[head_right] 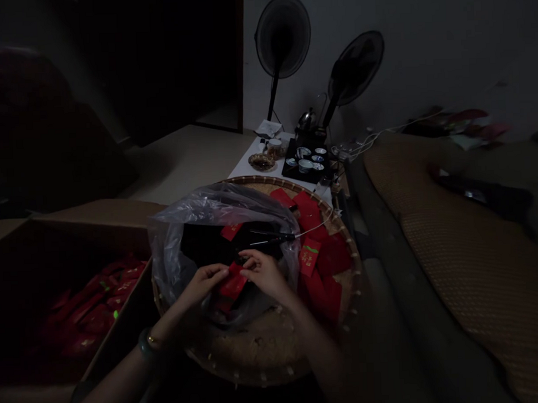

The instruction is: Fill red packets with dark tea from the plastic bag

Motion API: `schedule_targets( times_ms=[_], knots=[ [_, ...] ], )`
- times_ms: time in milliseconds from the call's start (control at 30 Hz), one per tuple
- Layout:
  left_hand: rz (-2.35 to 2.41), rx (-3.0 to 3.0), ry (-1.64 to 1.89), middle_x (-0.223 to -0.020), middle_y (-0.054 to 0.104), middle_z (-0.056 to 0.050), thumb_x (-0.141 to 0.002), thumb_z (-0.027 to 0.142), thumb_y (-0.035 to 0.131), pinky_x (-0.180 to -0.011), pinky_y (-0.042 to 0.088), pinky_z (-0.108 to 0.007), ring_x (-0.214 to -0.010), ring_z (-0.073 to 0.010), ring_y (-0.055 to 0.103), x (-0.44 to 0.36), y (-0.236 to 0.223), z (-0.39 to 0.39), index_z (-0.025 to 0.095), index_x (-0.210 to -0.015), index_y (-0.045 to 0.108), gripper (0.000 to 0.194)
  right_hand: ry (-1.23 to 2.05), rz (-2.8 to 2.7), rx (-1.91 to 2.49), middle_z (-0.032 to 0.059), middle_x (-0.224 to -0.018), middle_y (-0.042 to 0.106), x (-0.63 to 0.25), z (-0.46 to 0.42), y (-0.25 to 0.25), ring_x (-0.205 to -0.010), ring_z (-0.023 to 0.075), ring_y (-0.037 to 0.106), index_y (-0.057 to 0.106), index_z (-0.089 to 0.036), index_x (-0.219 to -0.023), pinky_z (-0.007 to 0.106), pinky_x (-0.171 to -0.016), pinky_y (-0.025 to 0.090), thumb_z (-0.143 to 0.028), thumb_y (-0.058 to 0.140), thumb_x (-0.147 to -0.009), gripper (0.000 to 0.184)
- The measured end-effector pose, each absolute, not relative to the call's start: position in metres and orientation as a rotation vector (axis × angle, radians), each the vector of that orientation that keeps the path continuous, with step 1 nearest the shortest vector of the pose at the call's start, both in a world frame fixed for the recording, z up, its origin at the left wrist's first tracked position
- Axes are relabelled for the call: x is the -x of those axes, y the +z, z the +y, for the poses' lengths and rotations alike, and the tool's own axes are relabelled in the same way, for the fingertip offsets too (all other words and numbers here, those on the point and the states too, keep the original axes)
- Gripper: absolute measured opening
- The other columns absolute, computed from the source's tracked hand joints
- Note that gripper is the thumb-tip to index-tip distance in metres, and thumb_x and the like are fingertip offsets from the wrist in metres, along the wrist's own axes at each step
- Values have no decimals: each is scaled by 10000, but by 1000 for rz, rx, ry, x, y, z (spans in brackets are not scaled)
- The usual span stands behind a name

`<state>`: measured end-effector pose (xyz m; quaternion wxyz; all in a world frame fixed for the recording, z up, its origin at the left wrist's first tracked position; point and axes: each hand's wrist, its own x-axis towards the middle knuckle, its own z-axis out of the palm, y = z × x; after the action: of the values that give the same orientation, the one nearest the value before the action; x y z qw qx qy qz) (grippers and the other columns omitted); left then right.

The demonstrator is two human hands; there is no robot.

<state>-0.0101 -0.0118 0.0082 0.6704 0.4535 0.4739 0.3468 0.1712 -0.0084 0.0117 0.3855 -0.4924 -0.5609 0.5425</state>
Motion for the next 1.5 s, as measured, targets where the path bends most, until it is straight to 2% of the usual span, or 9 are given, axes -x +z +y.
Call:
schedule_targets(
  times_ms=[333, 467, 667, 833, 1067, 1200, 1300, 1400, 1500],
  knots=[
    [1147, -1007, 937, -625, 573, 5, -629, 481, 664, -527, 363, -183, -551, -87, 480, -3, 2, -10, 106, -780, 612, 408, 1281, -1387, 1389, 2, -591, 595, -163, 3, -11, -420, 77, 455, 647, -135, -732, 191, -390, 342, -380, 624, -664, 254],
    [1002, -980, 698, -639, 603, -7, -518, 430, 765, -536, 379, -195, -543, -95, 513, -1, 6, -6, 90, -865, 622, 507, 1137, -1518, 1389, 5, -604, 611, -165, 9, -11, -436, 81, 465, 666, -143, -726, 199, -426, 339, -343, 620, -697, 207],
    [1015, -1075, 687, -572, 561, 21, -530, 412, 757, -504, 341, -187, -499, -69, 464, -4, 4, 3, 85, -735, 620, 409, 821, -1865, 1443, 18, -782, 646, -159, 17, 5, -704, 122, 565, 656, -186, -856, 211, -613, 383, -384, 613, -753, 227],
    [1081, -1096, 685, -629, 604, 6, -488, 325, 782, -542, 383, -201, -548, -87, 507, -11, 5, 3, 89, -718, 612, 370, 487, -2092, 1542, 22, -658, 600, -148, 24, 8, -614, 113, 525, 592, -167, -639, 232, -575, 313, -488, 541, -803, 364],
    [967, -887, 662, -646, 636, -17, -416, 271, 820, -594, 440, -237, -576, -118, 566, -21, -15, 2, 101, -691, 608, 387, 424, -2141, 1450, 8, -632, 604, -143, 30, -5, -591, 102, 522, 590, -179, -600, 232, -572, 301, -554, 546, -769, 414],
    [1024, -818, 615, -624, 643, -43, -459, 311, 814, -560, 446, -245, -533, -126, 576, -23, -25, 7, 83, -727, 614, 405, 380, -2056, 1488, 25, -729, 636, -159, 38, 0, -710, 125, 546, 622, -184, -720, 234, -673, 354, -470, 451, -868, 364],
    [1038, -771, 654, -648, 651, -36, -457, 306, 820, -574, 466, -255, -561, -144, 604, -22, -25, 13, 95, -789, 612, 446, 209, -2088, 1563, 71, -964, 622, -187, 49, 1, -954, 188, 497, 591, -180, -1047, 293, -829, 355, -370, 488, -865, 283],
    [1048, -735, 700, -650, 652, -32, -435, 302, 831, -566, 473, -252, -561, -147, 609, -23, -24, 18, 96, -793, 615, 466, 72, -2300, 1707, 118, -1139, 544, -213, 60, -9, -1073, 260, 423, 421, -153, -1283, 375, -873, 340, -301, 647, -741, 606],
    [1075, -715, 728, -671, 662, -47, -424, 305, 835, -567, 480, -256, -566, -150, 611, -24, -24, 20, 86, -799, 627, 482, 23, -2437, 1782, 125, -1107, 548, -228, 69, -21, -1025, 261, 452, 416, -140, -1283, 383, -853, 346, -256, 668, -720, 628]
  ],
)
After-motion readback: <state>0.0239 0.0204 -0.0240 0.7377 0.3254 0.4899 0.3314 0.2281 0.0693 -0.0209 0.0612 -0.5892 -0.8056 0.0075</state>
